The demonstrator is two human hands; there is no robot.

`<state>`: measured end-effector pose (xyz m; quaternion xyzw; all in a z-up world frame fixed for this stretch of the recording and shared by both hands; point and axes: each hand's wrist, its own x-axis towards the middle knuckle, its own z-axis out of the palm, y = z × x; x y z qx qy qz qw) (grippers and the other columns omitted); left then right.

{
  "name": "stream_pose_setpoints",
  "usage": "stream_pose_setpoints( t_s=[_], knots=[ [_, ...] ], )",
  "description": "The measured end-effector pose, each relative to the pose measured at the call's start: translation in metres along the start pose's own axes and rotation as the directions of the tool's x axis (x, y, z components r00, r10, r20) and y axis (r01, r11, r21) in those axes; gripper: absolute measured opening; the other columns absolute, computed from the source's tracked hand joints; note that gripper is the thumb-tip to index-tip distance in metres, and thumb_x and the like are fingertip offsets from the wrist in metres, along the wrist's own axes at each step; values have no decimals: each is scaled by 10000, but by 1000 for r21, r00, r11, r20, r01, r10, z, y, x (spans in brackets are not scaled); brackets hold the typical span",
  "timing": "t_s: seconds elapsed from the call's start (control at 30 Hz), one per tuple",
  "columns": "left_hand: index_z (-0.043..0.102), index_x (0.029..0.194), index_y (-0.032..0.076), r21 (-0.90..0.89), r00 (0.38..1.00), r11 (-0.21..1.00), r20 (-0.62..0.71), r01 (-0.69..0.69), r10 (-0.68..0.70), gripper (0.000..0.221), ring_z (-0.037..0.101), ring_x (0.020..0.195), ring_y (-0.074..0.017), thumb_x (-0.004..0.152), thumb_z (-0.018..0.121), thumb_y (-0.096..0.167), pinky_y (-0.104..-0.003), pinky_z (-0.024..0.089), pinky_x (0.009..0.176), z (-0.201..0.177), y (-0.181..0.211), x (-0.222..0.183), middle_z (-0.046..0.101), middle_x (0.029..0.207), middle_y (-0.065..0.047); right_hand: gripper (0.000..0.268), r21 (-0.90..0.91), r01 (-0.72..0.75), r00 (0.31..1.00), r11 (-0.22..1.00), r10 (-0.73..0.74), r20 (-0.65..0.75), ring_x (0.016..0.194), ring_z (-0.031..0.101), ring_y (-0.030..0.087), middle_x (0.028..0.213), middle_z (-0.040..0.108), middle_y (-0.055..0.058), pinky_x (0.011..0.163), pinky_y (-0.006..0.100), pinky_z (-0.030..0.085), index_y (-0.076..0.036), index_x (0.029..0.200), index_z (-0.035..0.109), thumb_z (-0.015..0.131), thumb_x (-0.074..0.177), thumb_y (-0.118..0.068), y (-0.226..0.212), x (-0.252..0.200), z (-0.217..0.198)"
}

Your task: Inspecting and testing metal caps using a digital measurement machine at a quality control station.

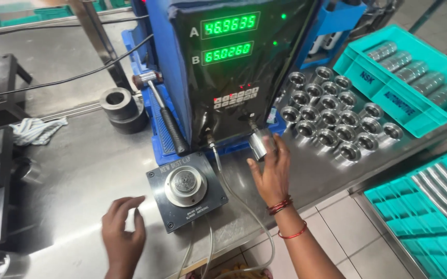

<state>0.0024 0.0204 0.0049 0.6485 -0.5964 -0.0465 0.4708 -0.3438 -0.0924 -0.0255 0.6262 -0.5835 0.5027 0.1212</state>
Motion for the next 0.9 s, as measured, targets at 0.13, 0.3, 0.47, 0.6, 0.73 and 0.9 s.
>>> stream_pose_setpoints(
  t_s=[0.13, 0.3, 0.47, 0.6, 0.73, 0.9],
  knots=[
    [556, 1330, 81, -44, 993, 996, 88, -80, 83, 630, 606, 1094, -290, 776, 769, 292, -461, 371, 964, 26, 40, 13, 636, 1170, -122, 741, 369, -485, 865, 793, 374, 335, 793, 705, 311, 1374, 541, 212, 677, 388, 600, -33, 1528, 275, 553, 970, -433, -1, 14, -6],
    [280, 1553, 118, 4, 983, 995, 157, -96, 95, 1215, 516, 1205, -359, 606, 871, 600, -549, 284, 970, 54, 69, 33, 552, 1254, -167, 808, 350, -937, 293, -15, 512, 808, 687, 743, 318, 1090, 671, 339, 592, 394, 629, -12, 1376, 437, 362, 952, -695, 62, 1, 1],
    [385, 1518, 176, -147, 903, 966, 349, -211, 250, 1085, 572, 1143, -275, 581, 913, 321, -490, 353, 963, 38, 27, 61, 645, 1202, -81, 735, 381, -731, 672, 566, 501, 546, 905, 644, 112, 1161, 650, 117, 676, 269, 537, -17, 1334, 573, 509, 996, -666, 64, 16, -9],
    [581, 1440, 176, -86, 978, 993, 202, 76, -57, 578, 670, 1220, -211, 880, 642, 48, -369, 541, 1034, 34, -43, 47, 702, 1312, -44, 607, 265, -881, 448, 392, 512, 733, 819, 649, 119, 1086, 658, 55, 622, 282, 532, -81, 1298, 567, 569, 926, -561, 26, 51, -25],
    [539, 1428, 89, -205, 968, 977, 232, -52, 100, 692, 598, 1272, -287, 795, 811, 151, -423, 480, 1063, 38, 12, 47, 617, 1361, -158, 485, 286, -897, 418, 336, 440, 795, 885, 665, 194, 1067, 681, 126, 705, 330, 560, -11, 1257, 591, 704, 922, -343, 26, 44, -39],
    [464, 1447, 28, -245, 900, 956, 358, -165, 247, 976, 494, 1352, -369, 642, 946, 296, -488, 309, 1154, 52, 48, 57, 548, 1433, -225, 382, 407, -899, 363, -160, 244, 899, 1027, 685, 297, 1127, 649, 154, 893, 437, 598, 3, 1248, 591, 670, 924, -184, 15, 13, -83]
  ],
)
